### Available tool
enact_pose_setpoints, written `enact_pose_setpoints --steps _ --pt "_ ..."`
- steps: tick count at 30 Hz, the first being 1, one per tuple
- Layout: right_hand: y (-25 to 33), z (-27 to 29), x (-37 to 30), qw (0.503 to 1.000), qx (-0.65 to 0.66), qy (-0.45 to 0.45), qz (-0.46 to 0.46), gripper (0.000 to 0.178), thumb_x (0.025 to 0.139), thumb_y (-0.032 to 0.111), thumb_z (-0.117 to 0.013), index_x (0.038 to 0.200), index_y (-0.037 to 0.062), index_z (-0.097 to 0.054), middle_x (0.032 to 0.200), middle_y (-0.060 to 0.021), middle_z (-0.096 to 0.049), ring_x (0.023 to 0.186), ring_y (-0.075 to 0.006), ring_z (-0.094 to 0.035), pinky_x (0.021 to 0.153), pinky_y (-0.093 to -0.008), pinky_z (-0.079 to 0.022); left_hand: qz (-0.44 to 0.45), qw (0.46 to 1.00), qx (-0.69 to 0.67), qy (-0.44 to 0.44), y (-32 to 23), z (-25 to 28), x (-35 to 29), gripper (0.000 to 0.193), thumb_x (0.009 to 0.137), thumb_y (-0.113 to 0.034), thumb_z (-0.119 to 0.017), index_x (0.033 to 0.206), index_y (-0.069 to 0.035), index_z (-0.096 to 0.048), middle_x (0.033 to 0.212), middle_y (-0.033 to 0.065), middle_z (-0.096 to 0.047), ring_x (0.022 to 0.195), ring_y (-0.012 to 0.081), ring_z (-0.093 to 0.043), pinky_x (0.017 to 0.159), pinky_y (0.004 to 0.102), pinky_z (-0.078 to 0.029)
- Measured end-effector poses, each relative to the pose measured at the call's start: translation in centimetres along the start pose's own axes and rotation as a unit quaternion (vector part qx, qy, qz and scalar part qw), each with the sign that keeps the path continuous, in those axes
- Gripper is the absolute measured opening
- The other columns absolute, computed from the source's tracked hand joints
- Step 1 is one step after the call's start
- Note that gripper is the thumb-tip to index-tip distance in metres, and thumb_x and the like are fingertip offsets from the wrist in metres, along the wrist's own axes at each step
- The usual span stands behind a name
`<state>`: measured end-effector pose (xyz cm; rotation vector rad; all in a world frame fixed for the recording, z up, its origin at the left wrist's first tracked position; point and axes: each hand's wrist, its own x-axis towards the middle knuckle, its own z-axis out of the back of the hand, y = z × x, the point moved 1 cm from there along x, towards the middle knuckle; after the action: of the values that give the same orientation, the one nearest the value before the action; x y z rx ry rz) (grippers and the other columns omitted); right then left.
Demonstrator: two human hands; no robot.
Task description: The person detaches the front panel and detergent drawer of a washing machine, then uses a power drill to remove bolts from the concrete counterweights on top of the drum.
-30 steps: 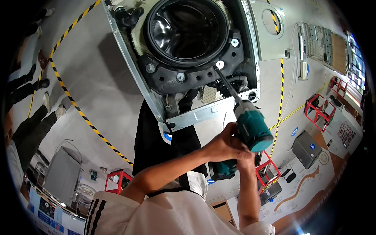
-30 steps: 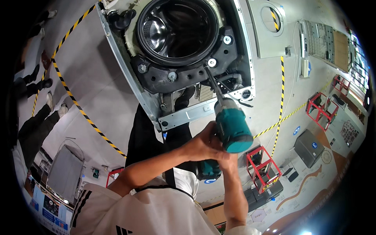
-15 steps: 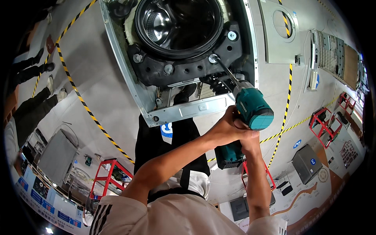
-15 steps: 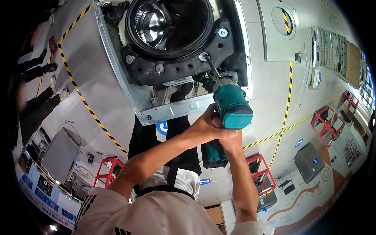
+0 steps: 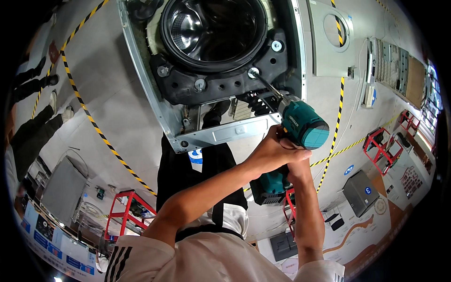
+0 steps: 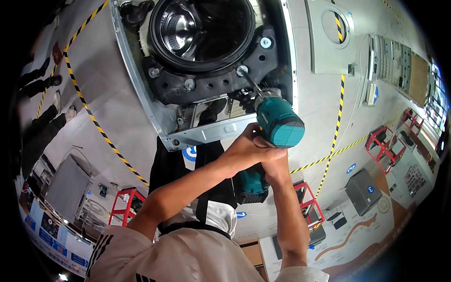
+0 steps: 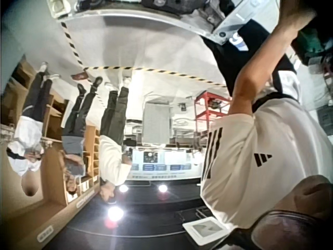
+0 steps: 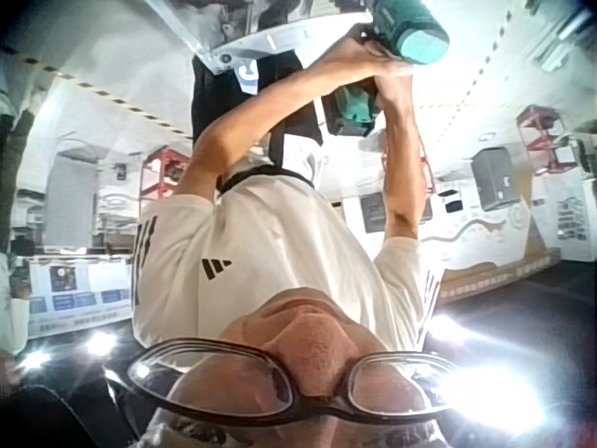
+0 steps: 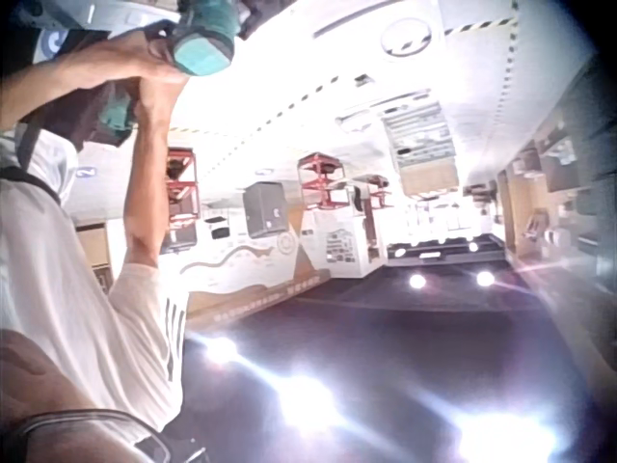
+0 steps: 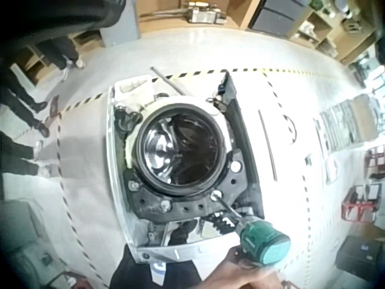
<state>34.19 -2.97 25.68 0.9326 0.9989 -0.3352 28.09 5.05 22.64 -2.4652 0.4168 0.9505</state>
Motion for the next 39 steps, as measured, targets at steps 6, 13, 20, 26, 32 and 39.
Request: enact_pose_setpoints --steps 6,13,20,26,32,39 --pt "1.1 -0.1 0.8 0.998 -0.049 -0.010 -0.023 0.024 0.078 0.020 -0.062 0.098 0.0072 -0.059 0.088 -0.0014 -0.057 0.078 -0.0123 -0.053 0.070 -0.0308 -0.044 -0.004 1.000 0.016 0.020 -1.4 0.3 0.9 0.092 0.062 -0.033 -0.081 0.123 0.011 -0.028 0.111 0.0175 -0.051 0.109 0.0218 -0.049 0.095 0.0309 -0.037" --pt "1.8 -0.6 0.9 0.998 -0.022 -0.005 -0.056 0.020 0.076 0.016 -0.062 0.092 0.0057 -0.059 0.083 -0.0016 -0.056 0.074 -0.0120 -0.051 0.066 -0.0307 -0.043 -0.002 0.994 -0.072 0.078 -3.6 0.2 -0.5 0.090 0.064 -0.035 -0.080 0.122 0.010 -0.028 0.112 0.0164 -0.050 0.109 0.0196 -0.048 0.095 0.0314 -0.037" --pt "1.2 -0.4 0.9 0.998 -0.056 0.019 -0.010 0.023 0.077 0.018 -0.062 0.097 0.0056 -0.058 0.087 -0.0019 -0.057 0.077 -0.0126 -0.052 0.068 -0.0305 -0.043 -0.043 0.992 -0.088 0.083 -2.8 0.5 -0.7 0.077 0.065 -0.033 -0.079 0.117 0.008 -0.039 0.108 0.0127 -0.054 0.104 0.0182 -0.052 0.091 0.0298 -0.040" --pt "1.9 -0.2 0.0 0.998 -0.058 0.008 -0.018 0.024 0.075 0.016 -0.063 0.095 0.0045 -0.058 0.085 -0.0018 -0.056 0.075 -0.0126 -0.051 0.068 -0.0308 -0.043 -0.055 0.992 -0.080 0.085 -2.4 -0.4 -0.8 0.075 0.066 -0.031 -0.079 0.117 0.008 -0.040 0.108 0.0122 -0.054 0.102 0.0174 -0.052 0.090 0.0295 -0.041" --pt "1.8 0.2 0.2 0.998 -0.044 0.027 0.021 0.023 0.079 0.016 -0.060 0.096 0.0013 -0.057 0.089 -0.0046 -0.057 0.079 -0.0143 -0.052 0.070 -0.0315 -0.043 -0.049 0.992 -0.083 0.084 -2.8 -0.8 -0.9 0.079 0.066 -0.032 -0.079 0.119 0.009 -0.037 0.109 0.0123 -0.054 0.103 0.0171 -0.052 0.090 0.0294 -0.041" --pt "2.4 0.7 0.3 0.990 -0.102 0.071 0.071 0.025 0.083 0.015 -0.057 0.097 -0.0060 -0.057 0.093 -0.0107 -0.059 0.082 -0.0184 -0.054 0.074 -0.0331 -0.044 -0.056 0.990 -0.099 0.078 -3.8 -1.2 -1.1 0.078 0.066 -0.031 -0.079 0.118 0.009 -0.038 0.109 0.0128 -0.055 0.104 0.0174 -0.052 0.092 0.0297 -0.040"
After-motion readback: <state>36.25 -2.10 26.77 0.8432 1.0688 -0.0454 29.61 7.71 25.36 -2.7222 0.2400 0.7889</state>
